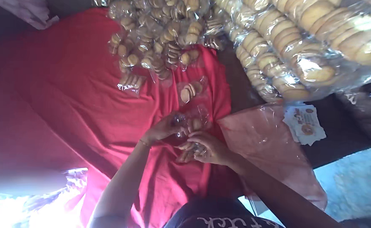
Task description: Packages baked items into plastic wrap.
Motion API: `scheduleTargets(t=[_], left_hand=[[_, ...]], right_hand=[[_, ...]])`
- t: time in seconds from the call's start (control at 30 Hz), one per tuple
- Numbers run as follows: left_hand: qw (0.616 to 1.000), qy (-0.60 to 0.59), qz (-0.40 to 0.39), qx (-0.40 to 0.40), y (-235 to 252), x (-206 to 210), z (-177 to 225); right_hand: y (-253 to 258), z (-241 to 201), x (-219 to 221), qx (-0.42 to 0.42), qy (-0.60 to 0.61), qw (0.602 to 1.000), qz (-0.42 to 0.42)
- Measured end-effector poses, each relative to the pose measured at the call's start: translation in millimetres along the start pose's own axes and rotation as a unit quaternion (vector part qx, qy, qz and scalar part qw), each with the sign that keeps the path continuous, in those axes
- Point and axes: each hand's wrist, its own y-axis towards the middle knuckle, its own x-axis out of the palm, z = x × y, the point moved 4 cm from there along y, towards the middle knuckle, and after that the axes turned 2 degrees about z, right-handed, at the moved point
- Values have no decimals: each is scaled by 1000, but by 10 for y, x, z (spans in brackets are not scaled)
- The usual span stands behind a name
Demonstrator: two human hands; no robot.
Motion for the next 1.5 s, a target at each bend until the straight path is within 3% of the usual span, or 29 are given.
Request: scheduleTargets(t=[0.2,0.33,0.43,0.53,0.6,0.67,0.73,0.8,0.87,0.9,1.0,1.07,1.13,1.27,1.33,1.43,1.5], left_hand=[[992,-24,52,110,-38,315,26],[981,-31,135,136,-47,389,-68],[979,-48,65,185,-126,485,-81],[983,-44,-27,176,-115,534,52],[988,1,-21,154,-43,418,199],[977,80,88,177,132,147,337],[929,257,134,230,430,-73,413],[866,444,94,211,793,-110,378],[832,500,111,212,1093,-124,327],[838,484,138,211,1177,-151,358],[943,260,165,128,1118,-272,578],[971,111,184,102,882,-270,621],[984,28,157,75,564,-169,526],[997,68,11,18,-21,198,307],[994,103,-38,20,-288,449,240],[987,131,-6,93,-425,640,131],[974,170,26,144,-368,700,154]], right_hand=[[51,-20,-24,7,-23,999,-47],[-168,-124,-6,-42,-142,986,77],[-264,-137,-94,-12,-194,970,149],[-213,-131,-84,24,-112,988,102],[-152,-115,-43,40,-65,995,71],[-110,-69,-27,28,-59,994,82],[-111,-67,1,27,-67,992,101],[-148,-64,30,31,-83,990,111],[-192,-34,53,27,-94,988,116],[-201,-29,58,24,-97,988,117],[-247,-59,54,9,-109,986,123],[-318,-81,66,-3,-121,984,130],[-400,-117,109,-8,-102,987,121],[-522,-202,158,-23,-45,996,67],[-588,-213,136,-29,-61,995,80],[-603,-265,14,-27,-134,986,90],[-587,-242,-27,-1,-131,990,46]])
